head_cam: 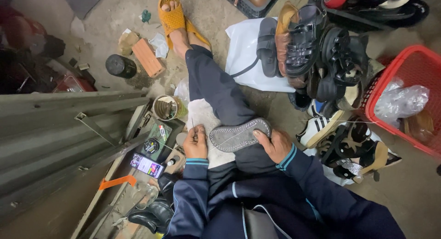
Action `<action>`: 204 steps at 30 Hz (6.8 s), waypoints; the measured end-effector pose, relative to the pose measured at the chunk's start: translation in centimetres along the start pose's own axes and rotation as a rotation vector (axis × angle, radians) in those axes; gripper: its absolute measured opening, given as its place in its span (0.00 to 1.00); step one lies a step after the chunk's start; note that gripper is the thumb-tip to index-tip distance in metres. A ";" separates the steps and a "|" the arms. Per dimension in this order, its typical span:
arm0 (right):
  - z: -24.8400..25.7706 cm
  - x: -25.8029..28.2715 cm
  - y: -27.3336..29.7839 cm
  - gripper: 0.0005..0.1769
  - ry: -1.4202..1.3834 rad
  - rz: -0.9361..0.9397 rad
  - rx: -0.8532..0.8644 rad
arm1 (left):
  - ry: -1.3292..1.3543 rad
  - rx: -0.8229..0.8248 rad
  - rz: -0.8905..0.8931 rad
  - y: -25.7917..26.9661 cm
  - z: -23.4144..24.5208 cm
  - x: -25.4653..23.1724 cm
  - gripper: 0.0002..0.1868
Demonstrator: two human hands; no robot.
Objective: Hand-sewing a shoe sole to the upper part of a shoe using a needle and thread.
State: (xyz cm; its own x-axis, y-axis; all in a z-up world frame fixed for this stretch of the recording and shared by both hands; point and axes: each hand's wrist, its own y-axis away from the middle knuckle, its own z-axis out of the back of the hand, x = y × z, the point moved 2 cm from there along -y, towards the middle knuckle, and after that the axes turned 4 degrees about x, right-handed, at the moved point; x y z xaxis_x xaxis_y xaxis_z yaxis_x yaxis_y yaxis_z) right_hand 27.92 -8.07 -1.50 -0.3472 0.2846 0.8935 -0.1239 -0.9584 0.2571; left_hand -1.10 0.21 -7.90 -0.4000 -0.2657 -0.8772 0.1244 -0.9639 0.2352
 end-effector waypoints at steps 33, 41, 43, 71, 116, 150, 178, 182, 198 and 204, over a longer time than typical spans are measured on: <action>0.0 0.8 0.3 0.35 -0.071 -0.020 -0.003 | -0.014 0.008 -0.009 -0.3 -0.6 1.3 0.07; -0.1 -0.8 0.5 0.36 -0.014 -0.055 -0.009 | -0.008 0.012 -0.051 -0.5 -1.6 0.9 0.08; -0.1 -0.9 0.7 0.37 0.000 -0.050 -0.011 | 0.007 -0.001 -0.070 0.0 -1.5 0.4 0.09; 10.0 14.7 14.3 0.10 0.290 0.821 -0.599 | 0.120 -0.114 -0.182 3.6 0.2 -0.4 0.11; 8.5 2.8 6.3 0.11 0.076 0.768 -0.440 | 0.080 -0.310 -0.583 13.7 3.9 -15.4 0.10; 5.4 8.4 2.1 0.17 0.430 0.799 -0.284 | 0.278 -0.111 -0.567 4.3 -0.2 -11.1 0.12; 1.0 9.8 -1.2 0.14 0.343 0.814 -0.154 | 0.234 -0.149 -0.578 4.6 2.7 -10.6 0.12; 2.9 6.1 -0.6 0.18 0.249 0.664 -0.211 | 0.230 -0.124 -0.558 4.8 3.0 -11.3 0.12; 5.4 0.8 4.3 0.32 0.067 0.023 -0.453 | -0.026 0.000 -0.337 2.9 0.7 -12.0 0.09; 4.8 0.1 4.5 0.27 -0.002 0.150 -0.443 | -0.057 0.020 -0.312 1.9 0.5 -10.6 0.09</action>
State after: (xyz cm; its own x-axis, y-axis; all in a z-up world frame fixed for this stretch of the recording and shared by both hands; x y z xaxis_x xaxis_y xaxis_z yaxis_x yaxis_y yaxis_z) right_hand 31.75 -12.41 1.50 -0.3898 0.1427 0.9098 -0.4579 -0.8872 -0.0570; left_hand 2.92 1.20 2.04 -0.4668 0.0430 -0.8833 -0.0298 -0.9990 -0.0329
